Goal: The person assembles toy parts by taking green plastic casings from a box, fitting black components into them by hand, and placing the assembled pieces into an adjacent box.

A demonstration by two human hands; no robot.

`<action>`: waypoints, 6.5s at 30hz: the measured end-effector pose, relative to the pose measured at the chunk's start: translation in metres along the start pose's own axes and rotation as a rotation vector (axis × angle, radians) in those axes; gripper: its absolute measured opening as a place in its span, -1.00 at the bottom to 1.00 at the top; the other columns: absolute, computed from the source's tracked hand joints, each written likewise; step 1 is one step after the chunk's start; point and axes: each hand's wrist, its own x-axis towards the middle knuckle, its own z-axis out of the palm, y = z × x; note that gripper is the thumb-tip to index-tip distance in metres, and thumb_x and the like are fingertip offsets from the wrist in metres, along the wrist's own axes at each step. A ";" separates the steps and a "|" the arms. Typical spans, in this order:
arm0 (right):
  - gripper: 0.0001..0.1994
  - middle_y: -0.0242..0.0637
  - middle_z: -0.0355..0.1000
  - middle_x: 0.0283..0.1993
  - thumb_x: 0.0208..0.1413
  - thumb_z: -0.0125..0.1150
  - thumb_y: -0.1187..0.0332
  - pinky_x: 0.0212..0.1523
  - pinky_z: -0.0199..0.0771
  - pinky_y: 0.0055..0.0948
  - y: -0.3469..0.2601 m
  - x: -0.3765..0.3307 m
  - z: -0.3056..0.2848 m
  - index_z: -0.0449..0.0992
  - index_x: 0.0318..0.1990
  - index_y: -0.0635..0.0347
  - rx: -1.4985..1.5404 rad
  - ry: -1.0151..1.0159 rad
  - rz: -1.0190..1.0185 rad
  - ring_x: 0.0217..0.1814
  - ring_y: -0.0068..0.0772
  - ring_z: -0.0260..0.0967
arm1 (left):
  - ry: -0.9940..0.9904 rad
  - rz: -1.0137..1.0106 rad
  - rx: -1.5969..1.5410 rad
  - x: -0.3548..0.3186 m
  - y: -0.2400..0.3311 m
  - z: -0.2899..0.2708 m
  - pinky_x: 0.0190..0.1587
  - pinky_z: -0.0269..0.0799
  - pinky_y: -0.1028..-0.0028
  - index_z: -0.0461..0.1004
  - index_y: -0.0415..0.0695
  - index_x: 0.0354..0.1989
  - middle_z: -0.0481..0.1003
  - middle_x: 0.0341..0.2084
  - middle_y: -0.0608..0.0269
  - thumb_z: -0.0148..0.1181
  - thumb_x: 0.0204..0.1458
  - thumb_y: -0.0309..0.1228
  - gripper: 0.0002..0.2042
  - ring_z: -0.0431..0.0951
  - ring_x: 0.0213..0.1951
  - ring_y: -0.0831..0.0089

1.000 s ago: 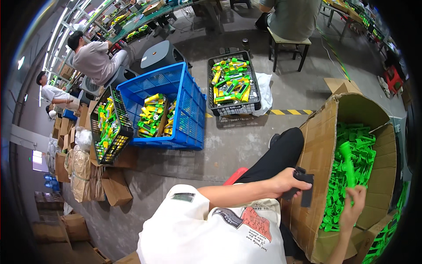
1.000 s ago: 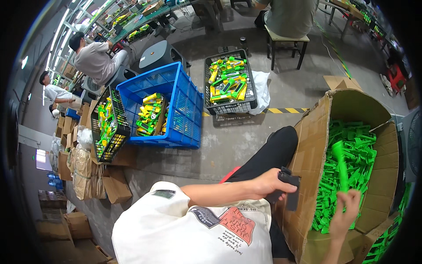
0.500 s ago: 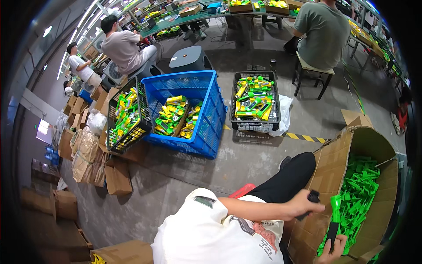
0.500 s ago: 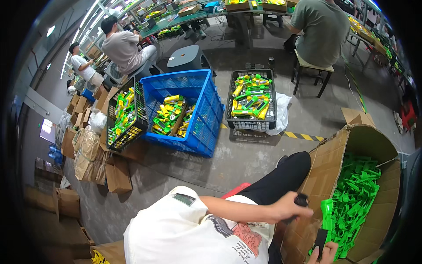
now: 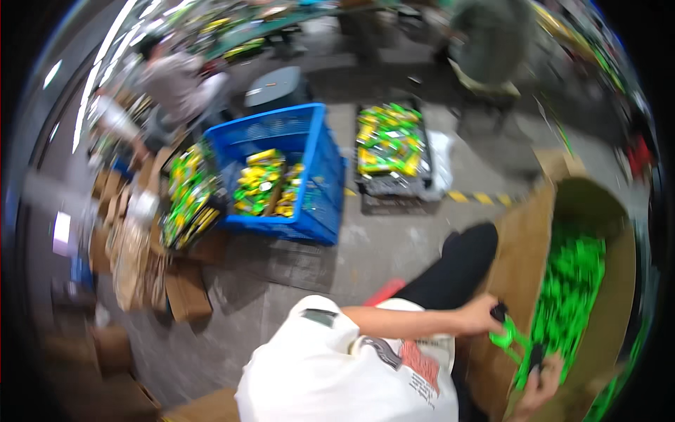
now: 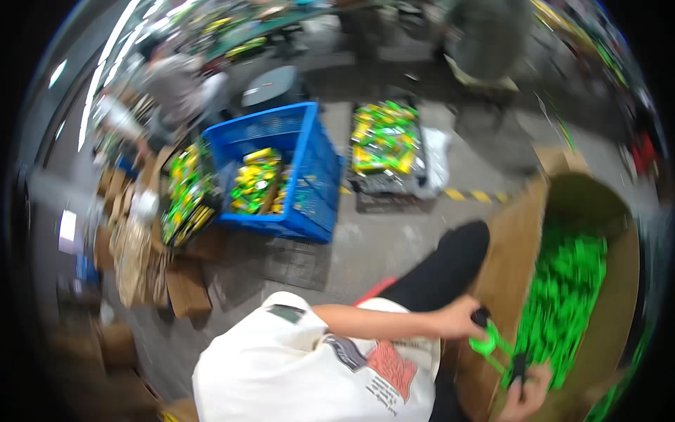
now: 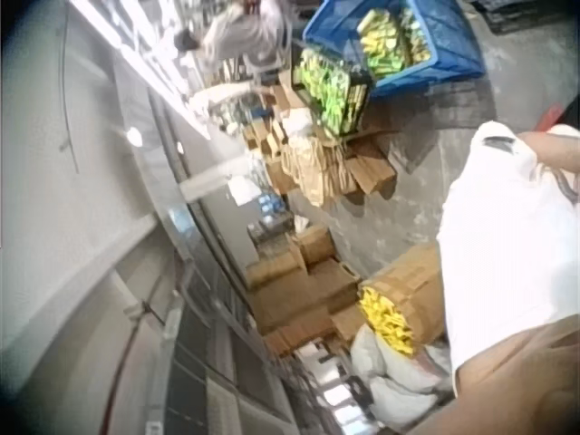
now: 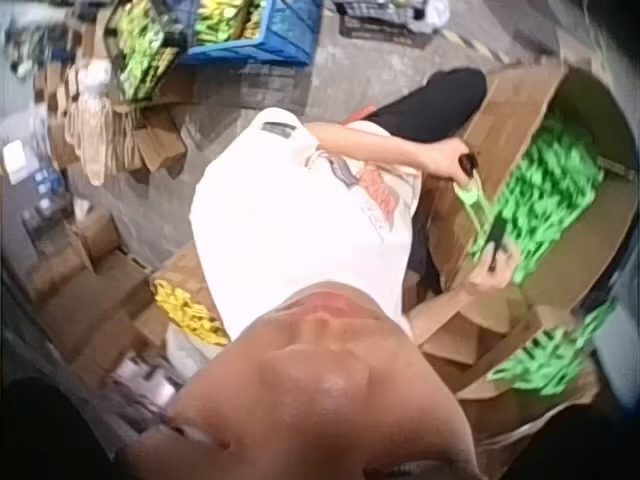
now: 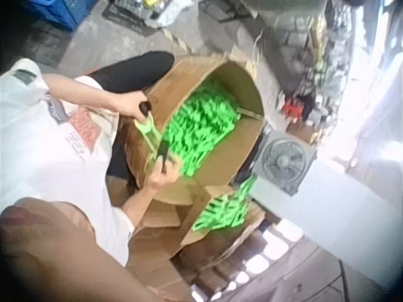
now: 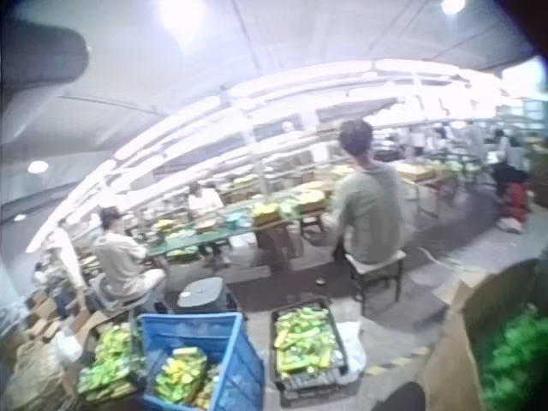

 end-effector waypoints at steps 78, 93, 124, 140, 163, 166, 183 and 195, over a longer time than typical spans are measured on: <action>-0.92 -0.35 0.47 -0.31 -0.05 0.24 0.45 -0.40 0.42 -0.32 -0.018 0.040 0.074 0.53 -0.35 0.10 -0.541 0.512 0.380 -0.35 -0.25 0.39 | 0.136 -0.238 -0.305 -0.011 0.025 0.041 -0.46 0.45 0.54 0.45 -0.32 -0.28 0.52 -0.47 0.18 0.21 0.00 -0.58 -0.87 0.52 -0.50 0.48; -0.77 -0.30 0.48 -0.32 -0.15 0.34 0.54 -0.35 0.41 -0.46 -0.031 0.041 0.061 0.52 -0.27 0.21 -0.034 0.570 0.673 -0.33 -0.47 0.42 | 0.222 -0.180 -0.276 -0.009 0.013 0.039 -0.48 0.37 0.63 0.48 -0.26 -0.37 0.49 -0.54 0.35 0.32 -0.07 -0.54 -0.86 0.46 -0.53 0.67; -0.78 -0.24 0.52 -0.47 -0.11 0.41 0.51 -0.55 0.38 -0.62 -0.056 0.042 0.056 0.44 -0.35 0.30 0.128 0.766 0.656 -0.56 -0.59 0.42 | 0.298 -0.080 -0.019 -0.013 0.011 0.028 -0.53 0.19 0.70 0.49 -0.26 -0.46 0.42 -0.65 0.48 0.31 -0.06 -0.49 -0.88 0.31 -0.59 0.78; -0.85 -0.28 0.42 -0.56 -0.06 0.36 0.52 -0.64 0.23 -0.50 -0.046 0.047 0.066 0.45 -0.44 0.24 -0.201 0.697 0.416 -0.69 -0.44 0.23 | 0.318 -0.075 -0.017 -0.012 0.011 0.030 -0.54 0.21 0.70 0.49 -0.24 -0.47 0.44 -0.64 0.47 0.32 -0.07 -0.51 -0.88 0.34 -0.59 0.78; -0.74 -0.33 0.46 -0.49 -0.13 0.45 0.38 -0.60 0.14 -0.60 -0.024 0.035 0.047 0.54 -0.29 0.29 -0.600 0.559 0.453 -0.62 -0.68 0.15 | 0.270 -0.088 0.051 -0.004 0.017 0.019 -0.47 0.30 0.67 0.53 -0.28 -0.39 0.48 -0.59 0.40 0.35 -0.08 -0.52 -0.87 0.40 -0.56 0.70; -0.69 -0.37 0.37 -0.52 -0.18 0.49 0.32 -0.59 0.14 -0.59 -0.019 0.042 0.020 0.55 -0.31 0.30 -0.532 0.394 0.572 -0.62 -0.65 0.15 | 0.234 -0.084 0.095 -0.004 0.017 0.013 -0.40 0.38 0.64 0.53 -0.28 -0.38 0.52 -0.53 0.32 0.35 -0.09 -0.56 -0.87 0.47 -0.51 0.64; -0.44 -0.30 0.08 -0.73 -0.26 0.50 0.04 -0.60 0.06 -0.35 0.006 0.036 -0.004 0.25 -0.67 0.29 -0.068 -0.119 0.820 -0.65 -0.46 0.01 | 0.174 -0.052 0.202 -0.002 0.027 0.005 -0.48 0.27 0.66 0.52 -0.25 -0.44 0.47 -0.60 0.42 0.34 -0.11 -0.59 -0.90 0.38 -0.56 0.72; -0.45 -0.49 -0.02 -0.72 -0.21 0.49 0.11 -0.64 -0.10 -0.46 0.000 0.034 -0.004 0.16 -0.69 0.22 -0.080 -0.114 0.814 -0.63 -0.65 -0.09 | 0.194 -0.008 0.186 -0.002 0.023 0.007 -0.52 0.23 0.69 0.52 -0.24 -0.47 0.45 -0.65 0.47 0.35 -0.10 -0.52 -0.89 0.34 -0.59 0.77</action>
